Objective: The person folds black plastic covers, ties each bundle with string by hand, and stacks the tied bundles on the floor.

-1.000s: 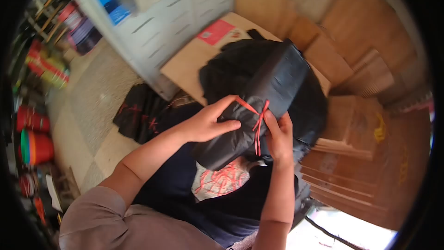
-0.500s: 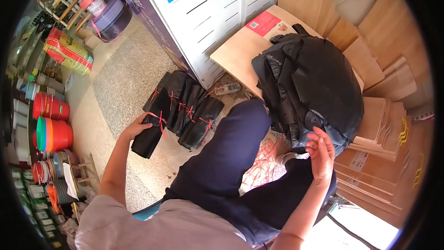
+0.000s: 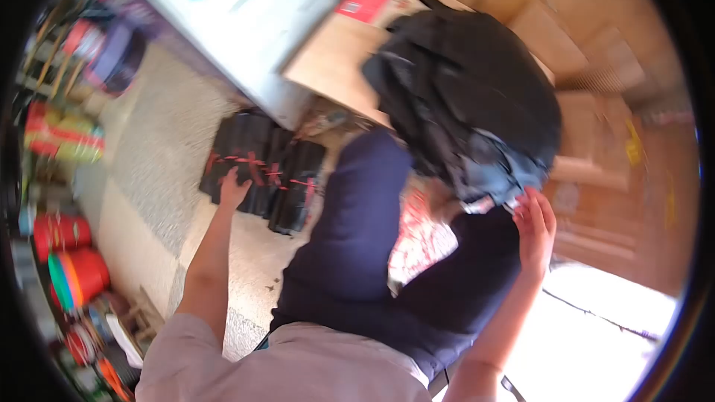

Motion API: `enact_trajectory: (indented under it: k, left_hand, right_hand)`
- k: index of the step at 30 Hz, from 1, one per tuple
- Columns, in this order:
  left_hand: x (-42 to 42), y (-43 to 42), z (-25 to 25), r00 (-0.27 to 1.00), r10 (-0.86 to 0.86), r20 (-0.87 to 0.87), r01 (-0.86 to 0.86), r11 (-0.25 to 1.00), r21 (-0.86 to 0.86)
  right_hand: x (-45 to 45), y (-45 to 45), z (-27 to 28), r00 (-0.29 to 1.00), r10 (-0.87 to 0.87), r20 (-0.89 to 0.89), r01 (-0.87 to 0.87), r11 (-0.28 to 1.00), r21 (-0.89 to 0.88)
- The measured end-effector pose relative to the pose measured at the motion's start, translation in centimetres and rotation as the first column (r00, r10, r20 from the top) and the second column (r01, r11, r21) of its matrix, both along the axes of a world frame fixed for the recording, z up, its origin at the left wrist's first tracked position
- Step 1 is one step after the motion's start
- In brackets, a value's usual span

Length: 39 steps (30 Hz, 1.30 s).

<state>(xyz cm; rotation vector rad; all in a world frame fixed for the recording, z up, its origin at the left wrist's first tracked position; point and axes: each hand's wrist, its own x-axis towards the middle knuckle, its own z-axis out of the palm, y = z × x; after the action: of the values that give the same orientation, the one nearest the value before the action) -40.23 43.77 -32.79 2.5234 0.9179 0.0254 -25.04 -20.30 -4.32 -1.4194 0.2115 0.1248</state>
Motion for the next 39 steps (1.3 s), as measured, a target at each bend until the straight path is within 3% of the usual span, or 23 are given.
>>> enact_trajectory:
  k: [1,3,5,7,9,13,16,20,23,25,26,27,30,31,33,37,39]
  left_hand:
    - [0.9,-2.2,0.0,0.993,-0.112,0.044,0.114,0.993,-0.027]
    - [2.6,-4.3,-0.2,0.986,-0.167,0.018,0.164,0.929,-0.332]
    - [3.4,-6.8,-0.2,0.932,-0.24,0.272,0.305,0.925,-0.227]
    - [5.5,-10.7,5.5,0.931,-0.146,0.335,0.283,0.868,-0.408]
    - [8.2,-11.3,6.7,0.881,-0.249,0.401,0.352,0.913,-0.207]
    - [14.5,-17.1,17.2,0.794,-0.278,0.541,0.419,0.895,-0.155]
    - [18.4,-23.5,24.8,0.669,-0.424,0.611,0.549,0.836,-0.022]
    - [22.5,-32.4,30.5,0.367,-0.794,0.485,0.772,0.551,0.317]
    - [25.2,-36.6,30.7,0.227,-0.892,0.39,0.873,0.364,0.325]
    - [26.2,-38.2,30.8,0.195,-0.945,0.263,0.912,0.273,0.305]
    - [26.6,-38.6,30.7,0.22,-0.958,0.184,0.92,0.267,0.288]
    - [27.0,-38.8,30.4,0.212,-0.959,0.188,0.919,0.261,0.296]
    - [28.4,-38.3,29.8,0.211,-0.977,0.038,0.904,0.21,0.371]
    - [28.6,-38.2,29.7,0.209,-0.977,0.034,0.905,0.207,0.372]
    - [28.9,-38.0,29.5,0.155,-0.988,-0.011,0.882,0.134,0.451]
    - [29.7,-37.1,28.3,0.121,-0.992,0.026,0.787,0.112,0.607]
    - [29.1,-37.0,28.4,0.121,-0.992,0.029,0.776,0.113,0.621]
  right_hand:
    - [-0.8,-1.5,0.7,0.997,-0.064,0.036,0.065,0.998,-0.023]
    - [-2.3,-5.7,0.7,0.976,-0.189,0.106,0.188,0.982,0.018]
    - [-3.8,-7.7,1.7,0.903,-0.409,0.13,0.404,0.913,0.058]
    - [-5.4,-11.6,0.4,0.867,-0.472,0.163,0.463,0.882,0.091]
    - [-6.5,-13.9,-1.0,0.813,-0.568,0.129,0.565,0.823,0.065]
    - [-6.6,-14.3,-2.8,0.749,-0.661,0.04,0.66,0.75,0.041]
    - [-4.0,-13.3,-3.1,0.785,-0.619,0.014,0.619,0.785,-0.021]
    - [2.1,-10.1,-1.0,0.928,-0.338,0.158,0.358,0.926,-0.12]
    - [6.0,-8.0,-1.5,0.998,-0.017,0.062,0.026,0.991,-0.135]
    - [7.4,-6.5,-1.8,0.996,0.03,-0.085,-0.03,1.0,-0.001]
    - [7.9,-6.2,-2.0,0.982,0.057,-0.18,-0.043,0.996,0.082]
    - [8.0,-6.2,-2.4,0.984,0.05,-0.172,-0.037,0.996,0.08]
    - [7.9,-6.1,-4.2,0.972,0.019,-0.234,0.073,0.923,0.377]
    - [7.9,-6.0,-4.7,0.972,0.018,-0.234,0.075,0.922,0.381]
    - [8.0,-5.5,-5.5,0.975,-0.051,-0.214,0.169,0.795,0.582]
    - [8.8,-4.6,-5.5,0.974,-0.07,-0.214,0.188,0.771,0.608]
    - [9.1,-4.1,-5.0,0.964,-0.085,-0.252,0.203,0.847,0.491]
